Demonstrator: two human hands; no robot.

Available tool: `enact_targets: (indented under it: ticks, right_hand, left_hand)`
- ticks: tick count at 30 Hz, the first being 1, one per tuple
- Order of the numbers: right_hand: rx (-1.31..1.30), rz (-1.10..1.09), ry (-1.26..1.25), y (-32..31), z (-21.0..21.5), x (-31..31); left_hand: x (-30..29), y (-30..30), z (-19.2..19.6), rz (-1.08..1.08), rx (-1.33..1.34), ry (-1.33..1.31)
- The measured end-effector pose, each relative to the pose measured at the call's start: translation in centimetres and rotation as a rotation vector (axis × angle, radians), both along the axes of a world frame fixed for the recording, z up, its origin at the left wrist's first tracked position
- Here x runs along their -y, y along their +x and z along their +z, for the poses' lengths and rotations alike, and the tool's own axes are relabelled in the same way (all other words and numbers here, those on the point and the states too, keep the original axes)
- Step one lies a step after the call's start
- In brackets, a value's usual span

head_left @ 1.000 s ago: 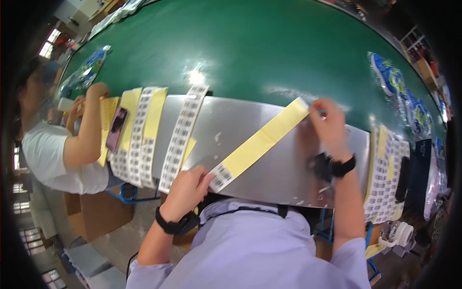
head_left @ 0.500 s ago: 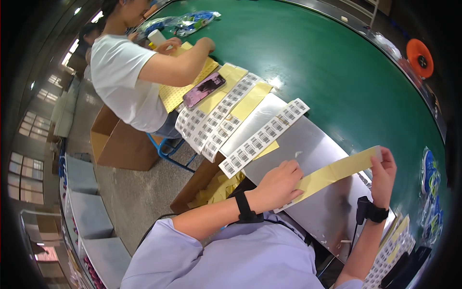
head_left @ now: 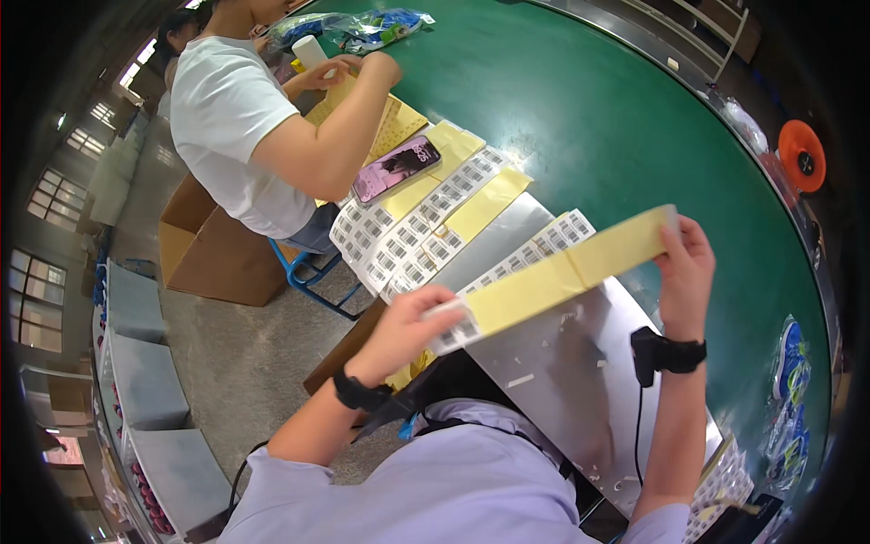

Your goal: The recorder is peeling barcode labels from a sheet and applying them to packaged blue and green sneakers on a conveyor belt.

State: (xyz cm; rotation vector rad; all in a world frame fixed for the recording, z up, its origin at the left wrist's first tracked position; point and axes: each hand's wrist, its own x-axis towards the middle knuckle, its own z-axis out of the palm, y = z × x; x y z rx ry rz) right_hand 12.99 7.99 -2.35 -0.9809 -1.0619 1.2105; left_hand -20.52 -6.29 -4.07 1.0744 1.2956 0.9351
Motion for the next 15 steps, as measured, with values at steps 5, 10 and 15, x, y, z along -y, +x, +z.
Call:
enact_targets:
  ticks: [5,10,15]
  right_hand:
    - [0.261,0.117,-0.028,-5.7,-0.8,-4.1]
    - [0.686,0.267,0.145,-9.7,-1.9,-1.9]
    - [0.897,0.381,0.338,-9.7,-2.7,1.9]
  left_hand:
    - [-0.2,-3.5,-1.5,0.236,-0.288,0.109]
    - [0.9,-3.7,-3.7,0.294,-0.514,0.178]
    - [1.0,-4.8,-3.8,0.254,-0.655,0.203]
